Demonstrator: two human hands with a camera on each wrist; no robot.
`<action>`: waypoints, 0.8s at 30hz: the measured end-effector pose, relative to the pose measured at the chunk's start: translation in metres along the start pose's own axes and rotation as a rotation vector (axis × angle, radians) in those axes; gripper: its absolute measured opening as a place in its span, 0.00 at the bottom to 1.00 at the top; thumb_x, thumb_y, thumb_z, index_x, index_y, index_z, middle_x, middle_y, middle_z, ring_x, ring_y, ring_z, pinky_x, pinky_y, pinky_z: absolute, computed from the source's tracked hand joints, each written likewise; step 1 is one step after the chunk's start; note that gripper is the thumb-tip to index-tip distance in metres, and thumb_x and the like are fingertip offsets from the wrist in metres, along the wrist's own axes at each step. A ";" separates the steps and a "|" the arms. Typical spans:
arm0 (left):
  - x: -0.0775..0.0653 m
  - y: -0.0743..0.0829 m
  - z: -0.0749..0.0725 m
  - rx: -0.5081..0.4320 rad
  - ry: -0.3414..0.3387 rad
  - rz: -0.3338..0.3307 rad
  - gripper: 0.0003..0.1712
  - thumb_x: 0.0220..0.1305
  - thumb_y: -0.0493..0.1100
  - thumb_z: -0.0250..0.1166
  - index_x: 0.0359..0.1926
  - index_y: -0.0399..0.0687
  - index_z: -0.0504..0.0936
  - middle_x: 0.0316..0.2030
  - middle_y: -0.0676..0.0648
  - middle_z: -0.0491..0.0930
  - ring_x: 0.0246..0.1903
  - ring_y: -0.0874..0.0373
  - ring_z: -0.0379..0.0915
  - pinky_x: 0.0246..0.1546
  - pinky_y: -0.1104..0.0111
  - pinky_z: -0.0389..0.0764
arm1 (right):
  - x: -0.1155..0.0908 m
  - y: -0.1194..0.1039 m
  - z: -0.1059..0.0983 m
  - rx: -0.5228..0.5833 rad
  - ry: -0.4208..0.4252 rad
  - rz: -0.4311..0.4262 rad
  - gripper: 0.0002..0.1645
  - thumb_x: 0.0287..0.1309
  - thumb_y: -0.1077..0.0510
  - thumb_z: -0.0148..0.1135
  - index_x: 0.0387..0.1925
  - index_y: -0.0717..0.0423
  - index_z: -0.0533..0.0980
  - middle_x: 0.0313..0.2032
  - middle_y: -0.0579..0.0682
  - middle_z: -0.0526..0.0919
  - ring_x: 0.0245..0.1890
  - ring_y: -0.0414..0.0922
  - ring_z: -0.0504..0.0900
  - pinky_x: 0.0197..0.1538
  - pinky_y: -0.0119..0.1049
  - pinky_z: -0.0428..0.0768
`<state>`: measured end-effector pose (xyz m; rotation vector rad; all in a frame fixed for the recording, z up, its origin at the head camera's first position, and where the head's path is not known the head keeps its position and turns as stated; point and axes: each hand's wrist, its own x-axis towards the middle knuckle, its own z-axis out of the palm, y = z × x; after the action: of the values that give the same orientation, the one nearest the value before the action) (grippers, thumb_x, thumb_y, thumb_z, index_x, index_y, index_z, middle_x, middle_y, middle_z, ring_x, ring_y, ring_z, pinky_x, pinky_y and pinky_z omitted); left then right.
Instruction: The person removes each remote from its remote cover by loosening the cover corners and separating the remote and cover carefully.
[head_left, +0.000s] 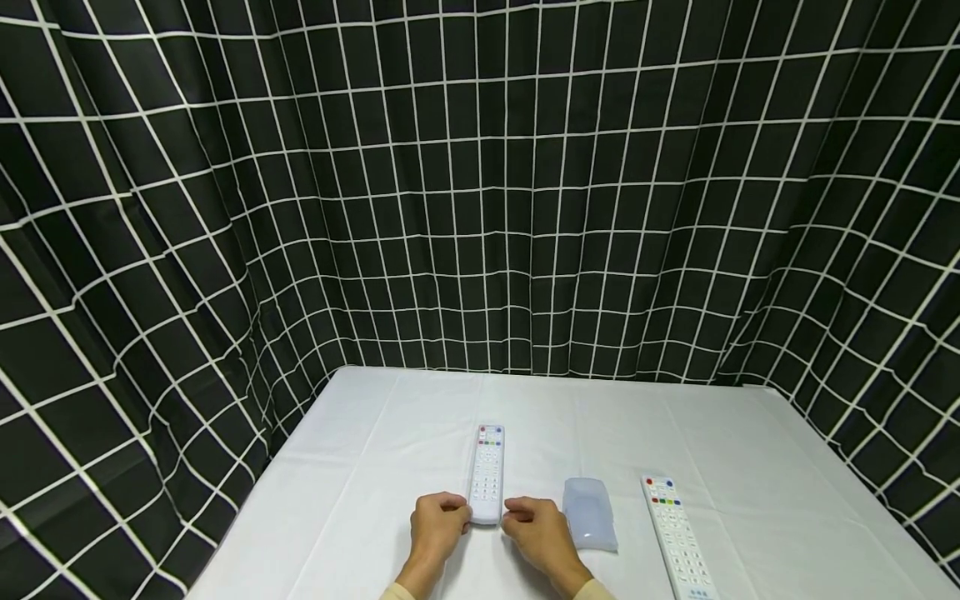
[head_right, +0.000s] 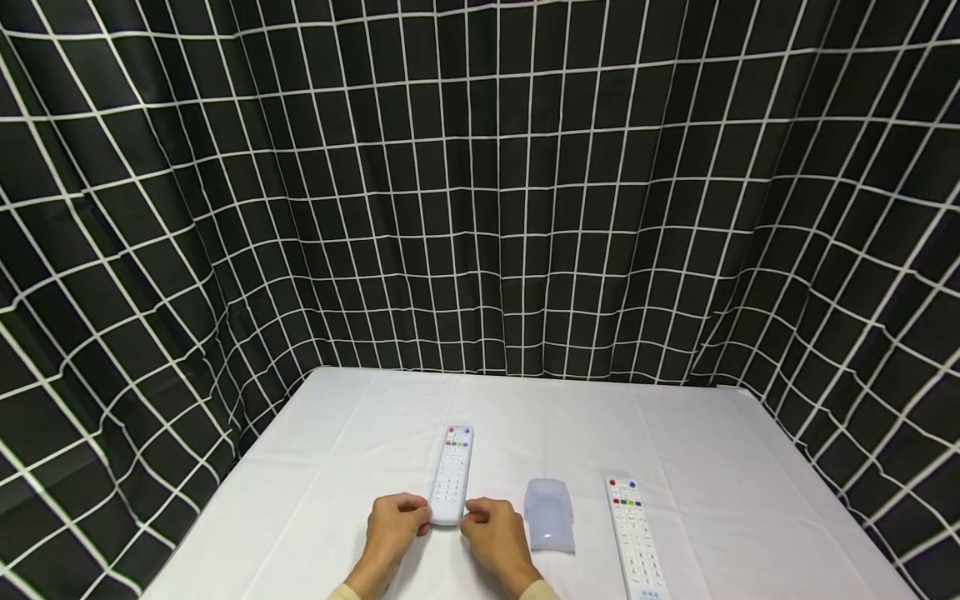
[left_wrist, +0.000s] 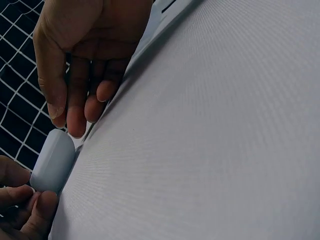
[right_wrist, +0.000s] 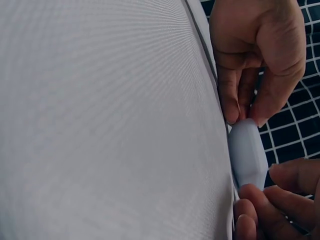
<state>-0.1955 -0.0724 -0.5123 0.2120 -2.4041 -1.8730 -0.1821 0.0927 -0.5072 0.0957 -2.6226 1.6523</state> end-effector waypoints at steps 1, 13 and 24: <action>0.000 0.000 0.000 0.003 0.004 0.003 0.04 0.53 0.27 0.67 0.33 0.33 0.83 0.25 0.47 0.79 0.24 0.57 0.78 0.26 0.70 0.81 | 0.000 0.000 0.000 -0.006 -0.004 0.004 0.17 0.50 0.65 0.66 0.44 0.67 0.81 0.29 0.46 0.83 0.30 0.42 0.80 0.35 0.37 0.79; -0.003 -0.005 -0.002 0.063 0.006 0.038 0.10 0.45 0.26 0.68 0.32 0.37 0.84 0.24 0.49 0.79 0.23 0.58 0.75 0.25 0.68 0.79 | -0.001 -0.002 0.002 -0.064 -0.043 -0.039 0.17 0.50 0.64 0.67 0.44 0.66 0.82 0.31 0.49 0.85 0.33 0.44 0.82 0.38 0.42 0.80; -0.007 -0.002 -0.005 -0.028 0.002 0.105 0.15 0.46 0.24 0.65 0.39 0.34 0.84 0.29 0.48 0.81 0.29 0.56 0.77 0.28 0.70 0.79 | 0.000 0.000 0.003 0.093 0.023 -0.080 0.15 0.47 0.68 0.70 0.41 0.64 0.81 0.30 0.47 0.83 0.31 0.43 0.80 0.34 0.31 0.78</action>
<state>-0.1879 -0.0763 -0.5126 0.0833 -2.3370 -1.8584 -0.1821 0.0903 -0.5083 0.1808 -2.4902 1.7382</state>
